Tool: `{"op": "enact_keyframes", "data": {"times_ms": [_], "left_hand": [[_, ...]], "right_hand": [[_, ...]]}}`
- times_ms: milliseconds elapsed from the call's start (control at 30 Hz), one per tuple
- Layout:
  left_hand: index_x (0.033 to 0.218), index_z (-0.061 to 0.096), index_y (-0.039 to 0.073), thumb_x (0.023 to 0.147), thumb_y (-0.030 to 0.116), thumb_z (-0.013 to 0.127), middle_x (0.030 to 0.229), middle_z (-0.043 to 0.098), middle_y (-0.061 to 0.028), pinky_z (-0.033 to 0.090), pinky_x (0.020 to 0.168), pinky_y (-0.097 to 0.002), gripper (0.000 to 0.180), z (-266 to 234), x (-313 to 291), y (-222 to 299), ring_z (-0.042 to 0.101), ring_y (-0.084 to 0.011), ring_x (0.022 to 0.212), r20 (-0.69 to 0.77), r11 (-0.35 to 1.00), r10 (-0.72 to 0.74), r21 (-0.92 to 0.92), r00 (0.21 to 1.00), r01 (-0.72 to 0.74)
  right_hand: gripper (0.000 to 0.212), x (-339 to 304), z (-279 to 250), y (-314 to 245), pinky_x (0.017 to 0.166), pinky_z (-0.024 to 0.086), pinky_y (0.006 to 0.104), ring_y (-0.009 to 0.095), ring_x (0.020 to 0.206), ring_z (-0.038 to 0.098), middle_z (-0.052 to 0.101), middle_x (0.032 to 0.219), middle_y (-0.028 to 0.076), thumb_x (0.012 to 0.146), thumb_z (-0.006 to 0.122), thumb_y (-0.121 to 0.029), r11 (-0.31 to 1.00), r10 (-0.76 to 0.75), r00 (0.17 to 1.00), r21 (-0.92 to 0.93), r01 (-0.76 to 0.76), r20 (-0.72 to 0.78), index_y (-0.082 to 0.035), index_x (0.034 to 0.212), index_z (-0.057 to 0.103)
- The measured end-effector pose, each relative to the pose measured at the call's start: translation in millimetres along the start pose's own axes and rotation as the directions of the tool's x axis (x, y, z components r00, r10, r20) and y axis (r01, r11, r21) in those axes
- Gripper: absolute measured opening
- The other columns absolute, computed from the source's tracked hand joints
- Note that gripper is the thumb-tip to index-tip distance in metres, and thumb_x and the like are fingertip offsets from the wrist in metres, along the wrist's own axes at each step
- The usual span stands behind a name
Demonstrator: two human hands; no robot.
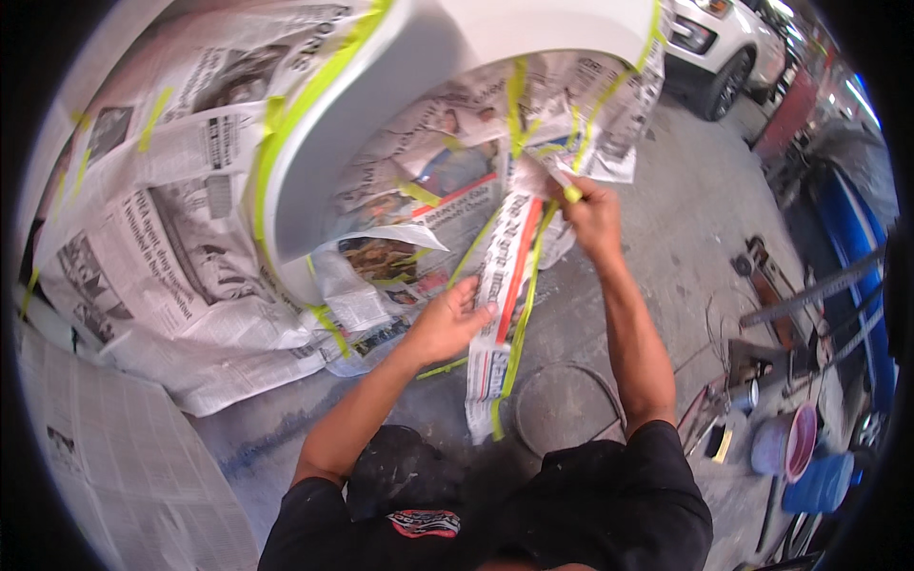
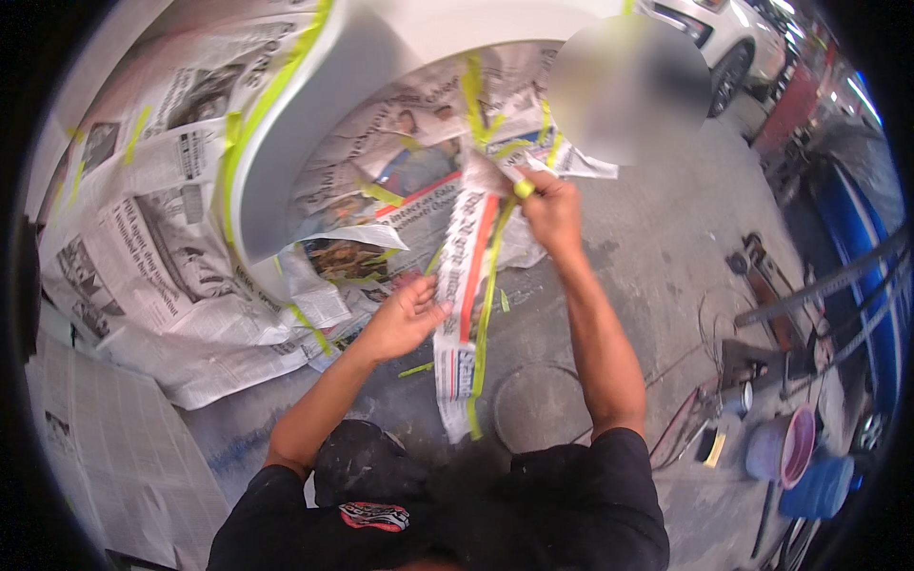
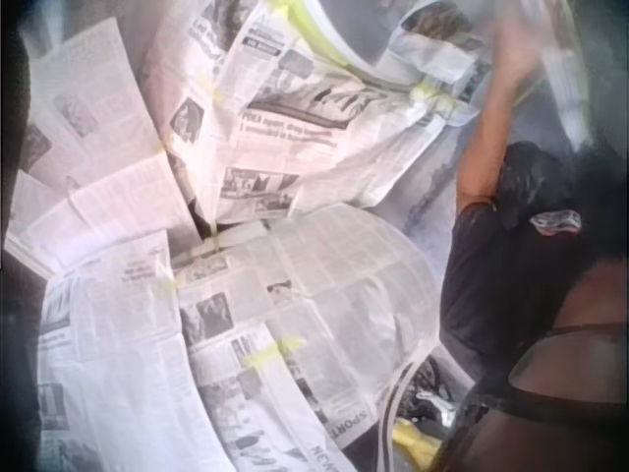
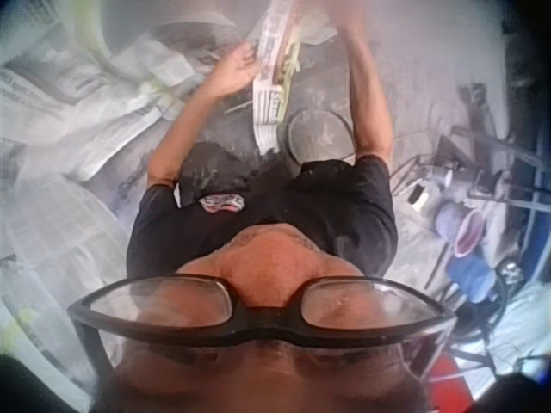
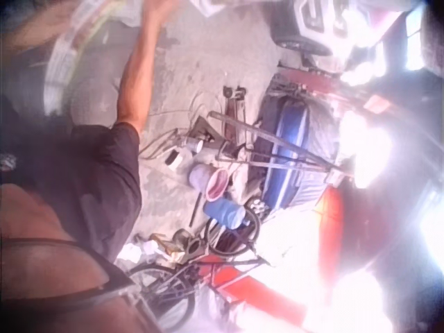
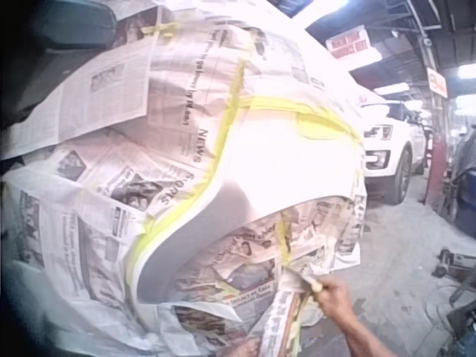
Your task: The person removes masking tape from a newspaper-covered car part, then pours paint into a spray gun cup, adds thinner, and wipes the spray gun with a cloth. The person adjusts the spray gun and prepares it for use.
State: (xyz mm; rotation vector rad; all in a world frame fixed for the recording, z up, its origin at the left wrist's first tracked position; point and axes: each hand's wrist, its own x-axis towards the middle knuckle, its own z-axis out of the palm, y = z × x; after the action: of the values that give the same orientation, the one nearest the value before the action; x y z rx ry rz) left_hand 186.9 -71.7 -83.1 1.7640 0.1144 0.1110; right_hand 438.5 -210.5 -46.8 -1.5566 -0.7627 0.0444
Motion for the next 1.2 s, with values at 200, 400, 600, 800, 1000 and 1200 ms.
{"op": "enact_keyframes", "data": {"times_ms": [200,400,600,800,1000,1200], "left_hand": [[0.125,0.069,0.003,0.100,0.035,0.066,0.123,0.072,-0.0163,0.053,0.097,-0.0370,0.041,-45.5,-105.8,65.8,0.069,-0.0315,0.111,-0.076,0.930,0.083,0.363,0.994,-0.050],[0.125,0.066,-0.002,0.108,0.023,0.057,0.117,0.072,-0.0070,0.053,0.093,-0.0291,0.032,-89.5,-196.9,-60.5,0.066,-0.0108,0.103,-0.616,0.919,-0.373,-0.345,0.694,0.188],[0.125,0.066,-0.003,0.108,0.026,0.059,0.126,0.068,-0.0066,0.052,0.091,-0.0267,0.034,-87.4,-114.7,-49.8,0.064,-0.0095,0.102,-0.675,0.968,-0.037,-0.208,0.737,-0.141],[0.120,0.070,0.000,0.107,0.029,0.061,0.106,0.073,-0.0009,0.051,0.083,-0.0276,0.033,-64.2,-70.2,-50.2,0.062,-0.0073,0.092,-0.698,0.891,-0.004,-0.327,0.716,-0.315],[0.113,0.074,0.002,0.104,0.020,0.065,0.100,0.075,0.0006,0.053,0.080,-0.0270,0.022,-59.8,-74.0,-59.4,0.065,-0.0064,0.089,-0.582,0.963,-0.075,-0.254,0.810,-0.093],[0.108,0.078,0.004,0.098,0.031,0.073,0.092,0.076,0.0002,0.053,0.079,-0.0281,0.029,-42.2,-88.4,-60.2,0.065,-0.0062,0.084,-0.252,0.959,-0.283,-0.055,0.926,0.278]], "right_hand": [[0.028,67.1,-2.8,34.8,0.091,0.051,0.0319,0.023,0.102,0.067,0.070,0.103,0.009,0.089,0.068,0.006,0.768,-0.444,0.878,-0.428,0.477,0.181,-0.003,0.114,0.075],[0.043,66.8,65.3,36.7,0.079,0.053,0.0330,0.020,0.085,0.069,0.075,0.095,0.014,0.090,0.080,-0.021,0.940,-0.251,0.940,-0.289,0.181,-0.229,0.000,0.124,0.064],[0.054,69.9,68.2,57.8,0.075,0.052,0.0367,0.026,0.077,0.065,0.068,0.087,0.012,0.086,0.084,-0.039,0.844,-0.308,0.850,-0.535,0.036,-0.428,0.001,0.112,0.059],[0.054,65.8,38.4,48.2,0.074,0.052,0.0367,0.025,0.073,0.061,0.062,0.088,0.010,0.088,0.082,-0.043,0.662,-0.590,0.709,-0.734,0.151,-0.386,0.004,0.108,0.063],[0.028,-54.8,78.0,-20.2,0.067,0.053,0.0288,0.018,0.069,0.065,0.068,0.092,0.012,0.090,0.080,-0.012,0.885,-0.293,0.953,-0.356,0.301,0.075,0.001,0.111,0.066],[0.049,-94.8,107.0,-47.3,0.091,0.054,0.0453,0.036,0.110,0.064,0.061,0.127,0.019,0.075,0.086,-0.004,0.421,-0.749,0.590,-0.472,0.775,0.300,-0.003,0.118,0.064]]}}
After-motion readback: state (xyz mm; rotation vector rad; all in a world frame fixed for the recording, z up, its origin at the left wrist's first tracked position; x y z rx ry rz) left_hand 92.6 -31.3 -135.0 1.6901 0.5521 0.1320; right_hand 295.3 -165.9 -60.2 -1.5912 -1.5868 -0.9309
